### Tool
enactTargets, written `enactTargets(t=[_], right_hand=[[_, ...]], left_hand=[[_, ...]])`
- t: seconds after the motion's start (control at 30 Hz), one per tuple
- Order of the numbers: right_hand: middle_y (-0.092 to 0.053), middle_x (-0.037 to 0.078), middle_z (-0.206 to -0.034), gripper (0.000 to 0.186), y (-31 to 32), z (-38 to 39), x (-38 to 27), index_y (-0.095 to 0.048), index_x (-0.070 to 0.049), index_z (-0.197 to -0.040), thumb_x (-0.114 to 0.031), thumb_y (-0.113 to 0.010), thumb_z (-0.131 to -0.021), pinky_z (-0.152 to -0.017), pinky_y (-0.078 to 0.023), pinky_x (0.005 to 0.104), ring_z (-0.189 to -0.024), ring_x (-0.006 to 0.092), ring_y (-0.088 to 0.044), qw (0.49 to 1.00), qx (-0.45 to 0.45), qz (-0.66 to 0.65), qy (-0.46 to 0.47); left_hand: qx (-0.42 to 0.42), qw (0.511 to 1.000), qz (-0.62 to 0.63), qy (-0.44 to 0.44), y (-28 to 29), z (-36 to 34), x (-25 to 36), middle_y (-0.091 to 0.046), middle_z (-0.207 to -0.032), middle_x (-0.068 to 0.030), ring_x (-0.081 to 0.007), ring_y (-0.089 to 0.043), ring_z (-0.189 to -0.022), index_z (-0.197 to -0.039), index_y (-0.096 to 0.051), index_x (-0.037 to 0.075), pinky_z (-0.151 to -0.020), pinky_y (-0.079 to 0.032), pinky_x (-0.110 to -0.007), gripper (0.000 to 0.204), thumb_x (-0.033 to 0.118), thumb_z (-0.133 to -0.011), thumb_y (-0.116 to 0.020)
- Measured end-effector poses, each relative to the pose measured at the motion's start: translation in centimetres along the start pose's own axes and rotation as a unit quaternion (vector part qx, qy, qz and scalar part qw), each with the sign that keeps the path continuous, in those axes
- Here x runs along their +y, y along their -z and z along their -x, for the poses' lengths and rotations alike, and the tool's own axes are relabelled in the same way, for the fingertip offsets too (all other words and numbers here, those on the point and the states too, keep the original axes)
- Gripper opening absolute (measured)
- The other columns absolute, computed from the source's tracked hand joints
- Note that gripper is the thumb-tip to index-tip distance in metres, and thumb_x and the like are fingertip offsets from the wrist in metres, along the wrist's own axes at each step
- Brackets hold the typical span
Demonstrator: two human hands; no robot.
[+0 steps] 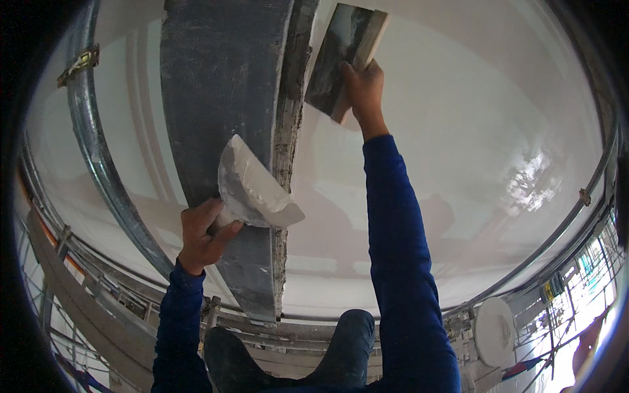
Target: The person applies plaster to a ceiling using a trowel and hawk while standing on scaffolding. They repeatedly scoop plaster from the hawk and spread it across the ceiling surface, smoothing the material with the trowel.
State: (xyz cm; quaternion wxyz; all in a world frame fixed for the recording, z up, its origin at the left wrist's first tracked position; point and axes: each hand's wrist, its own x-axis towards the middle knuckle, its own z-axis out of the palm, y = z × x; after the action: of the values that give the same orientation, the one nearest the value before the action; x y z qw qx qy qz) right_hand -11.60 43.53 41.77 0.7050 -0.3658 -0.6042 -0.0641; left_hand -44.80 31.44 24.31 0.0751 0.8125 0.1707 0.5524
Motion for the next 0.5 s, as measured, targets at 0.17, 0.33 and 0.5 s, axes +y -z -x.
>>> enactTargets(t=[0.17,0.33,0.5], right_hand=[[-0.069,0.023,-0.089,0.032,-1.7,-3.2,0.3,-0.061,0.009,-0.100,-0.012,-0.069,-0.077,-0.075,-0.054,0.0406,-0.084,0.0325,-0.070,0.999,-0.017,0.042,-0.002],[-0.070,0.023,-0.090,0.032,-2.1,-4.4,0.9,-0.061,0.009,-0.098,-0.012,-0.069,-0.076,-0.076,-0.054,0.0398,-0.084,0.0317,-0.070,1.000,-0.009,0.006,-0.015],[-0.070,0.022,-0.091,0.033,-1.3,-4.8,1.8,-0.061,0.009,-0.100,-0.012,-0.069,-0.075,-0.076,-0.053,0.0379,-0.084,0.0299,-0.070,1.000,-0.012,0.013,-0.011]], left_hand=[[-0.002,0.998,-0.058,-0.022,0.1,0.5,-1.2,-0.066,-0.075,-0.0116,-0.0191,-0.063,-0.056,-0.104,-0.064,-0.001,-0.050,-0.046,-0.029,0.034,0.023,-0.081,-0.073],[0.024,0.997,-0.050,-0.050,0.0,0.4,-1.4,-0.066,-0.073,-0.0109,-0.0189,-0.062,-0.053,-0.102,-0.065,0.000,-0.049,-0.045,-0.029,0.036,0.030,-0.083,-0.071],[0.066,0.973,-0.163,-0.150,0.1,0.5,-1.7,-0.066,-0.073,-0.0110,-0.0202,-0.062,-0.053,-0.100,-0.065,-0.001,-0.049,-0.045,-0.028,0.037,0.032,-0.085,-0.069]])
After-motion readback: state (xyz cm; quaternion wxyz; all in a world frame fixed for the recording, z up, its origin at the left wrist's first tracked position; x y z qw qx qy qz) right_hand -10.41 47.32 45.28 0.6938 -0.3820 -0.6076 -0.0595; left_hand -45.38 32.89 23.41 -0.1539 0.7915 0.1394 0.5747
